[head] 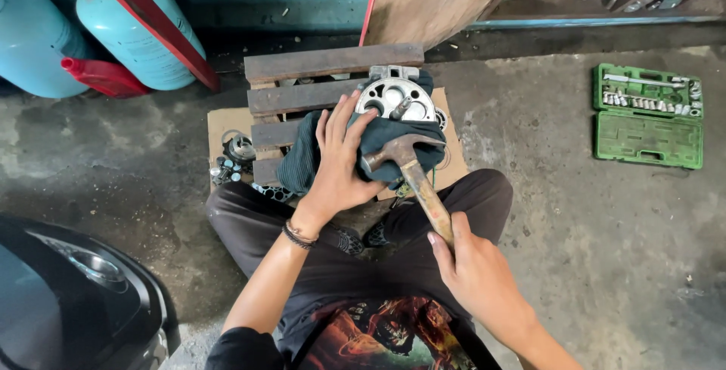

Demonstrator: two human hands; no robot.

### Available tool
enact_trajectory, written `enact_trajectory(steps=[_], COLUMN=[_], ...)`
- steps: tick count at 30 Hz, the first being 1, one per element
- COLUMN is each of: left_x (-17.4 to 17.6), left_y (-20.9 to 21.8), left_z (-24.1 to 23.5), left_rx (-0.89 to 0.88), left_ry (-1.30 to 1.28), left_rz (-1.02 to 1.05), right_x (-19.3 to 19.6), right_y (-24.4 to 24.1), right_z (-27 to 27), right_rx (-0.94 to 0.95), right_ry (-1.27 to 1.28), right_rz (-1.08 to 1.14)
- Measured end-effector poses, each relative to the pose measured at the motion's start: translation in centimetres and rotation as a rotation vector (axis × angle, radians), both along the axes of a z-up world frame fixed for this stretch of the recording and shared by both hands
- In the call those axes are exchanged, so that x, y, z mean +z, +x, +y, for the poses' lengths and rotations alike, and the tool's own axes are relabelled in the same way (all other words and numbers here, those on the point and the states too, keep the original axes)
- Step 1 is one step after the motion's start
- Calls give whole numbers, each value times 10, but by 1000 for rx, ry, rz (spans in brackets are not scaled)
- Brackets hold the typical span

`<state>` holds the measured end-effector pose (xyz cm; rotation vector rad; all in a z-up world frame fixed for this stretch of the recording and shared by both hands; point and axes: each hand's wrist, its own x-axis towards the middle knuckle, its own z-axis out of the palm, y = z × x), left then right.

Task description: The person sits on the floor and repeatedly strikes a metal engine component with a hammer while holding it with a cloth. They rotate the part to hit different sides, occasionally adjusting the cloth and the part's position on a wooden block.

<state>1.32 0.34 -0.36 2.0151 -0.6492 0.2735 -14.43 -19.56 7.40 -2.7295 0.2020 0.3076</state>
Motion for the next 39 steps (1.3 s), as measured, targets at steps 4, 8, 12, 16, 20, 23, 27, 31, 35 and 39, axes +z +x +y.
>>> enact_trajectory(steps=[4,8,12,16,20,23,27,31,35,39], left_x=[5,3,4,4,2,3,-1,2,0,4], left_y=[4,4,1,4,0,0,3,4,1,3], left_z=[11,14,16,15,14,14,12,13,14,13], left_rx=[-78,-109,-127,-104,-97,-98,-91,-90,-95,-92], left_ry=[18,26,1,17,19,16,35,47,45,56], left_rz=[-9,37,61,52,60,66,64,58,66,61], right_x=[17,13,15,21,10,18,12,14,14,12], right_y=[2,0,2,1,1,-3,-2,2,0,3], right_z=[-4,-2,-6,-4,-4,-5,-4,-8,-6,-11], right_rx=[44,-50,-3,-48,2,-3,-5,28,-11,64], right_ry=[75,91,40,153,44,102,94,75,150,95], right_rz=[-36,16,45,-19,1,-42,-74,-43,-28,-28])
